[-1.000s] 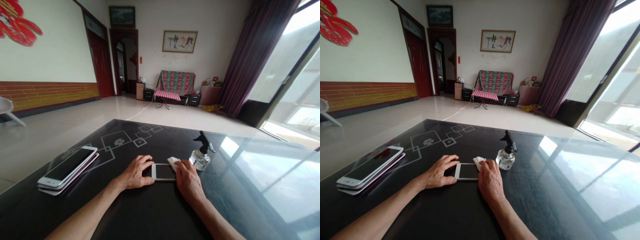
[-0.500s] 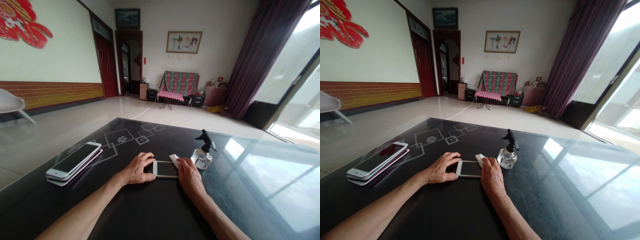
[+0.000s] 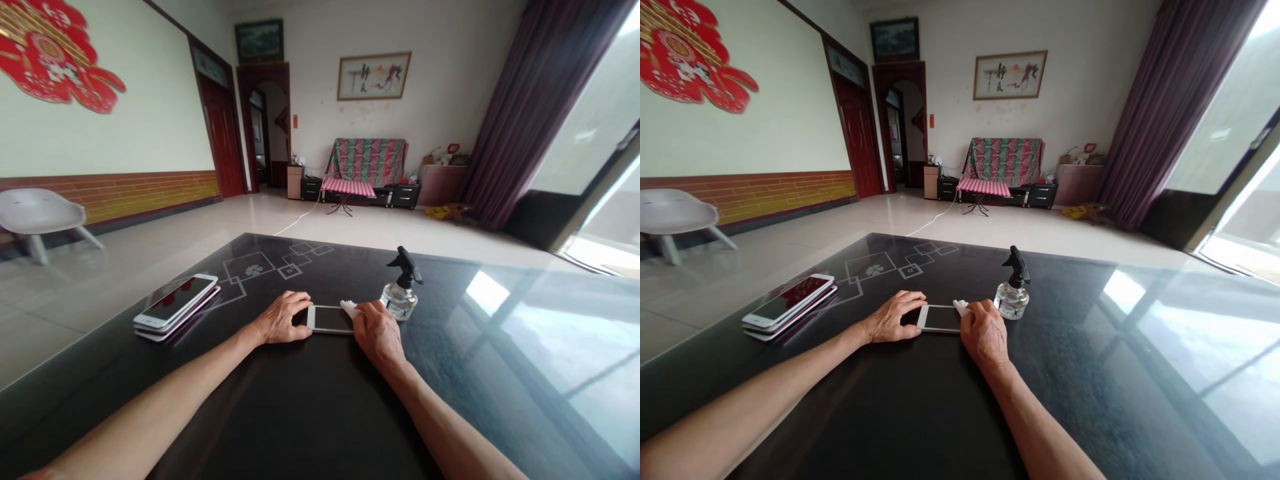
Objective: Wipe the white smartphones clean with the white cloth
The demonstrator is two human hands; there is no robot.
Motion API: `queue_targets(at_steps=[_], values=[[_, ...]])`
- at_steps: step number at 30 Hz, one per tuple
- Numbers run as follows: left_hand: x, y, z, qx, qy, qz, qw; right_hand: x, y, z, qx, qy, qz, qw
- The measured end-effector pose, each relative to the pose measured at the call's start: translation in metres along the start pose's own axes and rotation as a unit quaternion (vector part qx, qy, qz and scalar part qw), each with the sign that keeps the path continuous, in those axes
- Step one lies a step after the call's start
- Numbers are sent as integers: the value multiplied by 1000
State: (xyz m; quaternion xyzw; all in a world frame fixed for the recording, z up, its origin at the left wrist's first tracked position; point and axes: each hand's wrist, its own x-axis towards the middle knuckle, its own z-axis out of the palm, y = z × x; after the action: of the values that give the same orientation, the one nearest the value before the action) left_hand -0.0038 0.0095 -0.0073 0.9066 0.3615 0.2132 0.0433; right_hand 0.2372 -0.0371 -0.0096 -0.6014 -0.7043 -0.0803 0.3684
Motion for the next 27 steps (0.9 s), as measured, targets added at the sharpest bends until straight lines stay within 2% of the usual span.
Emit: queue_targets(at_steps=[12,18,27], values=[[0,9,-1,35,13,12,999,-2,3,5,11,1,12,1000],[0,13,-4,49,-3,13,999,-2,2,5,21,0,32,999],[-1,3,2,61,1,18,998,-2,2,2,39,0,49,998]])
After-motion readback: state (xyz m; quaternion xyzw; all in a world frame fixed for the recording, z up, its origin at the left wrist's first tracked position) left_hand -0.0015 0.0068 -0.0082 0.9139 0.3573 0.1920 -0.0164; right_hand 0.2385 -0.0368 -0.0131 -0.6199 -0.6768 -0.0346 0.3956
